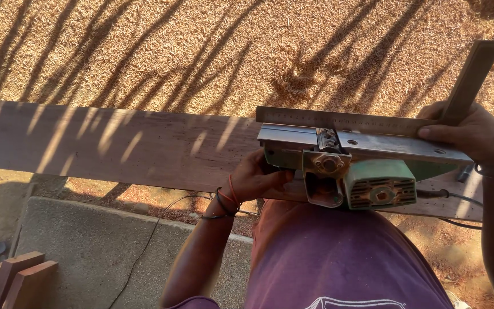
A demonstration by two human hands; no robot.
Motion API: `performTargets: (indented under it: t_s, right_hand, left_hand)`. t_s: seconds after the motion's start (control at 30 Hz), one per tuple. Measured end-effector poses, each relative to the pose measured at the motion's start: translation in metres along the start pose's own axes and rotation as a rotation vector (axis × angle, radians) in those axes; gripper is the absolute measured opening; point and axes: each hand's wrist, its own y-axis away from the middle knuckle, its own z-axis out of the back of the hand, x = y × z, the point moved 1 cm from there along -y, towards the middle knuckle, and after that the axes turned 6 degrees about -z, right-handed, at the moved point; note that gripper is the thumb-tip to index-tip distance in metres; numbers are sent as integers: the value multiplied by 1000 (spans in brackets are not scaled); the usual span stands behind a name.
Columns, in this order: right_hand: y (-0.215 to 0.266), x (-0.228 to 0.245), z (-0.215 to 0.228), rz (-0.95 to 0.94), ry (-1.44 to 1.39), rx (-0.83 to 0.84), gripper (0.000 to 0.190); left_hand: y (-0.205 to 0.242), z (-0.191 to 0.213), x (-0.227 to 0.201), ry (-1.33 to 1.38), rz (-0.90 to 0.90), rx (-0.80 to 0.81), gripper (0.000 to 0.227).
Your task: Checking the alignment and base of an electric planer using a metal square ruler.
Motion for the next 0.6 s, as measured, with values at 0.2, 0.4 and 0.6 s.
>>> performTargets:
  t_s: [0.2,0.4,0.6]
  right_hand:
    - [1,5,-2,-16,26,-1,16]
    - [0,-2,1,-17,27,0,13]
    - [-3,-7,4,-24,-15,5,13]
  left_hand:
    - [0,-1,-17,128,91,62,40]
    - [4,-1,-23,332,317,14,38]
    - [3,3,-21,328,340,37,39]
